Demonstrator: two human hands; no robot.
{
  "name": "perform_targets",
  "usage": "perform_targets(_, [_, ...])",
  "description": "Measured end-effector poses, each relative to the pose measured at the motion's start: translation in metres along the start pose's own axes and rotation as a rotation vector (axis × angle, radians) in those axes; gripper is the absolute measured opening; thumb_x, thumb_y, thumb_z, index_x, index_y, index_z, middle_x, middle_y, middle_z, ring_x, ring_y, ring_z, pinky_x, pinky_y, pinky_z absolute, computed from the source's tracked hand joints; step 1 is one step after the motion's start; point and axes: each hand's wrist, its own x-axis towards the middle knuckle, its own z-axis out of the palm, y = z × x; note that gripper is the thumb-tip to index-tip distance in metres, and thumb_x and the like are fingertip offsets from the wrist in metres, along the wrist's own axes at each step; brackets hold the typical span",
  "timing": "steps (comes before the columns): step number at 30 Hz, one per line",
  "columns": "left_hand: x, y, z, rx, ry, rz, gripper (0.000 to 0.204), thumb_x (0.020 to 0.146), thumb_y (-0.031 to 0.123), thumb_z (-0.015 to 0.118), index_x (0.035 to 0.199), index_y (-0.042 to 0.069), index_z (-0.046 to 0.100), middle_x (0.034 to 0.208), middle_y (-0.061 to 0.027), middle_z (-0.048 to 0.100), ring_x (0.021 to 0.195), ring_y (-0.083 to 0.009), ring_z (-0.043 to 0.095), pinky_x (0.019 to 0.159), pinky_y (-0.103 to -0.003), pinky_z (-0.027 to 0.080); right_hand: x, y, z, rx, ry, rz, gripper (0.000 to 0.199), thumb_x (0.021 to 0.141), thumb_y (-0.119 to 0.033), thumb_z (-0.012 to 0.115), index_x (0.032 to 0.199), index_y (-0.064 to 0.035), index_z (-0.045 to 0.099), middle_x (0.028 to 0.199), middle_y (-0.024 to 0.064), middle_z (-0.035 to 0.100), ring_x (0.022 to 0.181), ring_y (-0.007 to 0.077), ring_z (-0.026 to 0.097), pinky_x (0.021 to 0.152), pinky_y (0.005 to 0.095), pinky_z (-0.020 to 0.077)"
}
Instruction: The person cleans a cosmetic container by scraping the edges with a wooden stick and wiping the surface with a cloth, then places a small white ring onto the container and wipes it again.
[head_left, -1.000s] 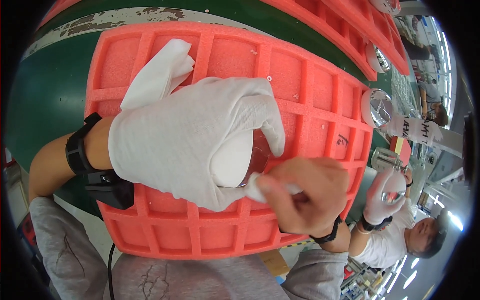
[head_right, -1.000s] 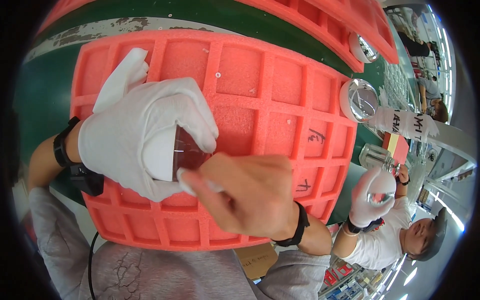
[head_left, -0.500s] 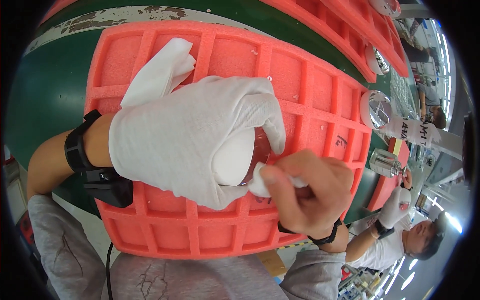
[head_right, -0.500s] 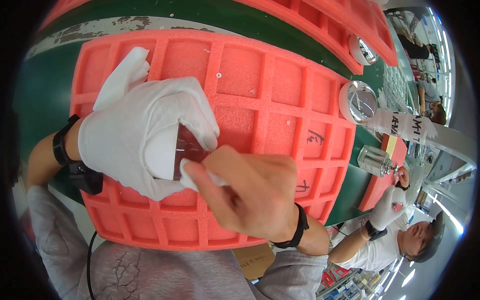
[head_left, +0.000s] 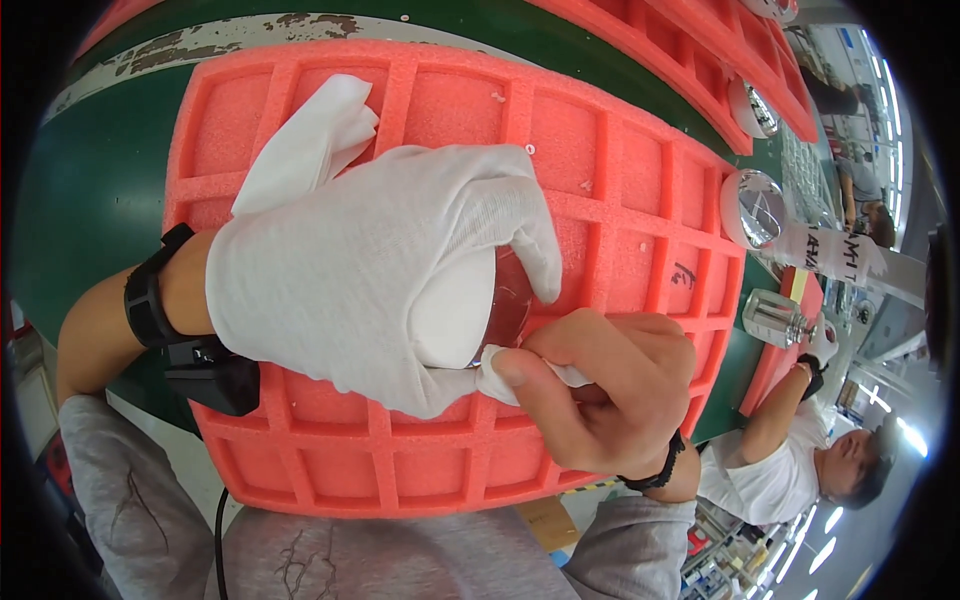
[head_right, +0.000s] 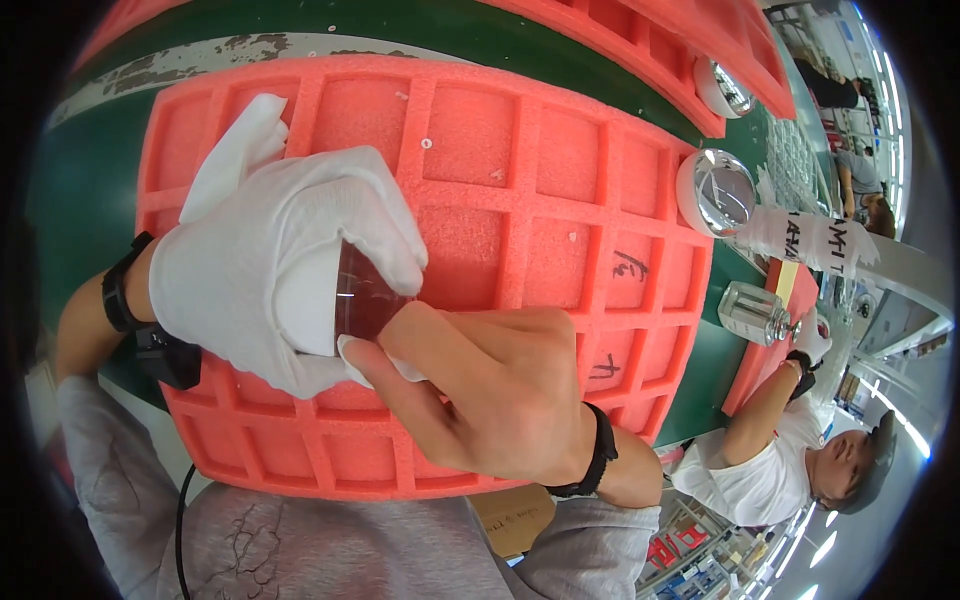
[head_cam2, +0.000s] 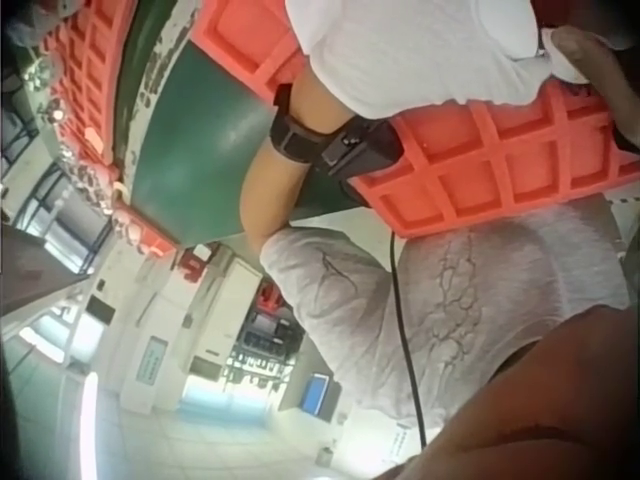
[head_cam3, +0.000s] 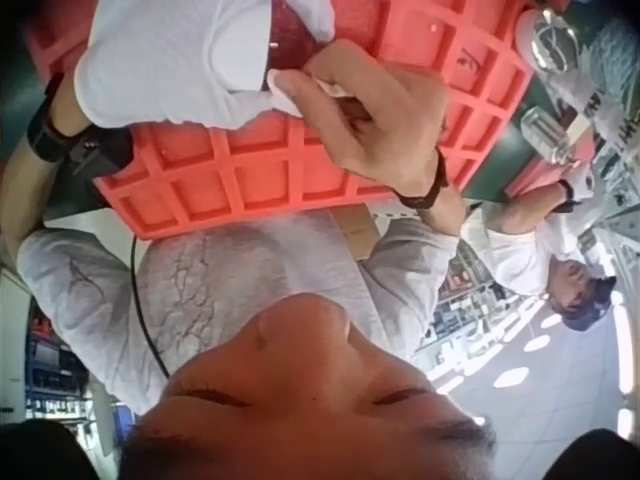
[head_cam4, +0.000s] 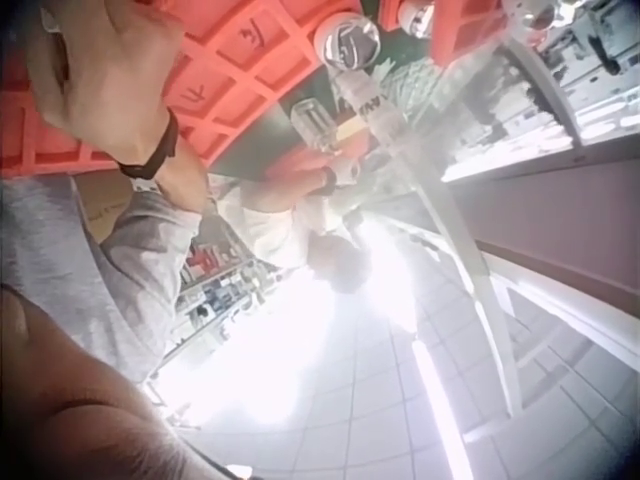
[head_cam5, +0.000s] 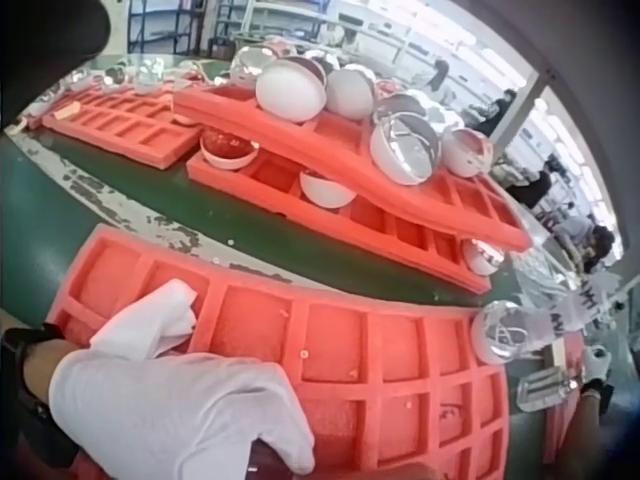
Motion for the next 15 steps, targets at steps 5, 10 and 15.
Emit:
perform_targets(5, [-0.0008,0.0001,0.0013,-0.005,-0.009,-0.031,0.043,0.058,0.024,0.085,0.094,0.017,0.062,0.093,0.0036,0.065,0.082,-0.0155,0.063,0.076,-0.031,0.034,0.0003,0.0005,0.0045,0.011,0.098,0.009,0.013,0.078,-0.002,0.076,0.072,-0.0022,0.065,0.059,0.0045,0.063,0.043,0.0126,0.056,0.041,0.0247,0.0387])
perform_targets(10, [-0.0021,-0.0002,-0.0006,-0.028,-0.026,-0.033,0.044,0.057,0.022,0.084,0.096,0.018,0.063,0.096,0.0042,0.065,0.086,-0.0157,0.063,0.084,-0.035,0.032,-0.0009,0.0010,0.0045,0.019,0.038,-0.058,0.013,0.081,-0.004,0.075,0.074,-0.0024,0.064,0.058,0.0032,0.061,0.043,0.0104,0.053,0.041,0.0238,0.0364])
perform_targets(15, [-0.0023,0.0007,-0.0016,-0.049,-0.062,-0.082,0.052,0.054,0.024,0.088,0.100,0.019,0.064,0.100,0.0044,0.065,0.093,-0.0170,0.062,0.094,-0.040,0.028,0.0032,0.0015,0.0005,-0.030,0.125,0.127,0.014,0.086,-0.007,0.072,0.076,-0.0025,0.063,0.058,0.0019,0.059,0.045,0.0082,0.051,0.043,0.0230,0.0344])
